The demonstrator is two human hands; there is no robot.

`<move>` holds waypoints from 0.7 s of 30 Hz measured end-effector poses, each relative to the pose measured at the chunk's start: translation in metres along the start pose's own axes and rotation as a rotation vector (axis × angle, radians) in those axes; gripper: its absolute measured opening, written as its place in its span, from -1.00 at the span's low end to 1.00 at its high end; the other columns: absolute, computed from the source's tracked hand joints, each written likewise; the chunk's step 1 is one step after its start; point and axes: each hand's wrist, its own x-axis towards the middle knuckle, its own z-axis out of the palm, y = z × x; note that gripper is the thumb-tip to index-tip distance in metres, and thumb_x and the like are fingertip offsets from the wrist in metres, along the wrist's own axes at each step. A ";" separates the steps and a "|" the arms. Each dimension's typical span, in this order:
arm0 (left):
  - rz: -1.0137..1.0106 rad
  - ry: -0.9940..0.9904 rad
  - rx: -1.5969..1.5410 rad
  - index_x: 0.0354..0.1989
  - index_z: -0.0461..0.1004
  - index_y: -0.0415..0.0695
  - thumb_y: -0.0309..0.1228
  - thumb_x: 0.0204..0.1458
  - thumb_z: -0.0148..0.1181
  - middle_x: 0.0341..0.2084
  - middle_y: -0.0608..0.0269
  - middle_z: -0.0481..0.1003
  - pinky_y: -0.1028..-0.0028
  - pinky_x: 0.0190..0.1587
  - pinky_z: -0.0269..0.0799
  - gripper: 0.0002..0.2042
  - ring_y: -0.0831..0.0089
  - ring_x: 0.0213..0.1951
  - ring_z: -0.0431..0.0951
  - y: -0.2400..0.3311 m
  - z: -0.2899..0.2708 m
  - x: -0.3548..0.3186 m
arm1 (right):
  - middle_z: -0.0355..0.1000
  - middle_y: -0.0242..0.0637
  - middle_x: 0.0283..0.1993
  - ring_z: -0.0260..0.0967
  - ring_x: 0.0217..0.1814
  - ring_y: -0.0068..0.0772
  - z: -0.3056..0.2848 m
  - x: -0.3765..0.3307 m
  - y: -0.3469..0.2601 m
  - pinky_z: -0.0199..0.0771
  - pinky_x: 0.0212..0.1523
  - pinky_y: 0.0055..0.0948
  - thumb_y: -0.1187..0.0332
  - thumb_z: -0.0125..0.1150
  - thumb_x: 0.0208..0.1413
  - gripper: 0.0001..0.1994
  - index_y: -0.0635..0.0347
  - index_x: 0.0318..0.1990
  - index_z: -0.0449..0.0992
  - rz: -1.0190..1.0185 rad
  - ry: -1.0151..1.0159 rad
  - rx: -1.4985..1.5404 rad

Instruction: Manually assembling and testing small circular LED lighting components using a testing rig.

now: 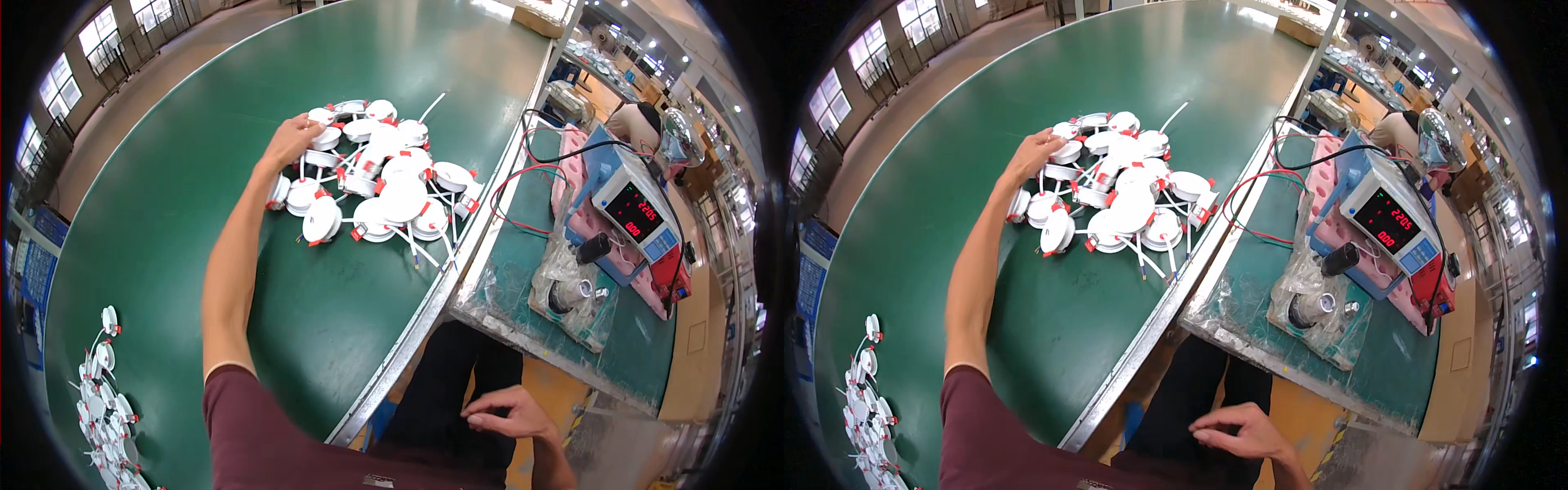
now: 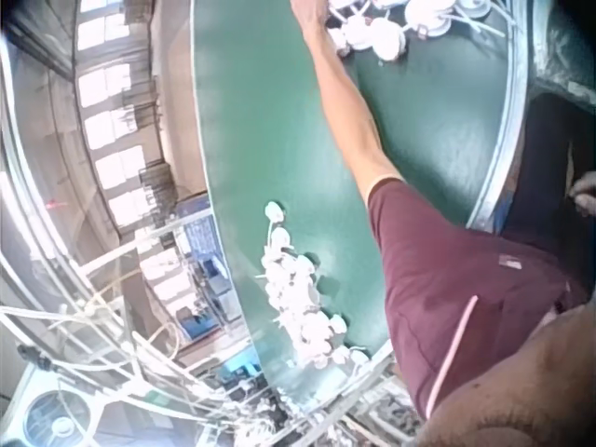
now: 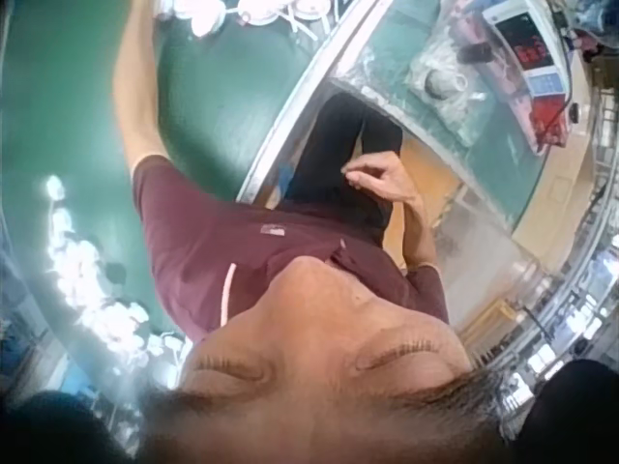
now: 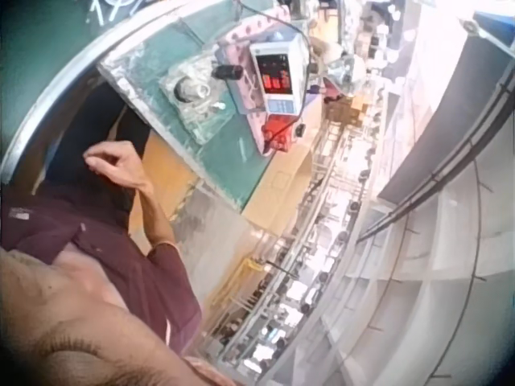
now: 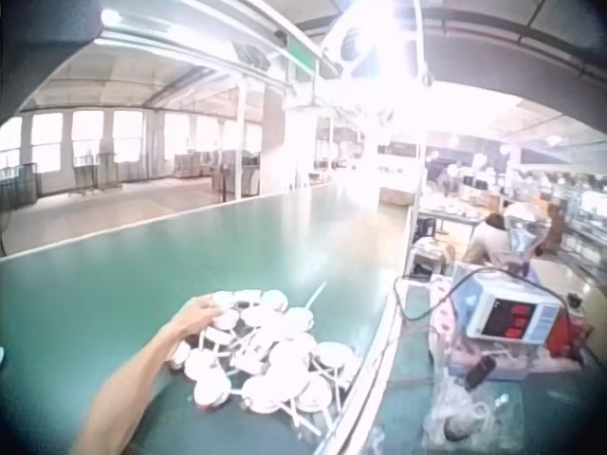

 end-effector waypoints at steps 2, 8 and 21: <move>-0.120 0.046 0.155 0.06 0.60 -0.07 0.02 0.14 0.13 -0.17 -0.08 0.63 0.15 0.04 0.42 -0.52 0.14 -0.12 0.64 0.010 0.012 -0.034 | 0.63 -0.27 -0.29 0.56 -0.33 -0.58 0.004 0.025 -0.005 0.53 -0.28 -0.57 0.45 0.31 0.20 -0.83 0.32 -0.11 0.65 -0.043 0.031 0.015; -0.107 0.208 -0.156 0.28 0.42 -0.16 0.05 0.30 -0.12 0.42 -0.31 0.04 0.13 0.43 -0.04 -0.41 -0.10 0.47 -0.01 0.067 0.031 -0.160 | 0.57 -0.25 -0.22 0.47 -0.30 -0.61 0.016 0.104 -0.021 0.47 -0.32 -0.57 0.43 0.31 0.20 -0.72 0.33 0.03 0.57 -0.258 0.376 -0.138; -0.405 0.103 -0.249 -0.24 0.60 -0.45 0.17 0.29 -0.10 -0.51 0.01 0.61 0.51 -0.56 0.53 -0.27 0.38 -0.58 0.62 0.099 -0.061 -0.311 | 0.50 -0.16 -0.06 0.55 -0.23 -0.38 0.087 0.148 -0.053 0.52 -0.35 -0.44 0.35 0.29 0.22 -0.63 0.32 0.13 0.48 -0.611 0.190 -0.237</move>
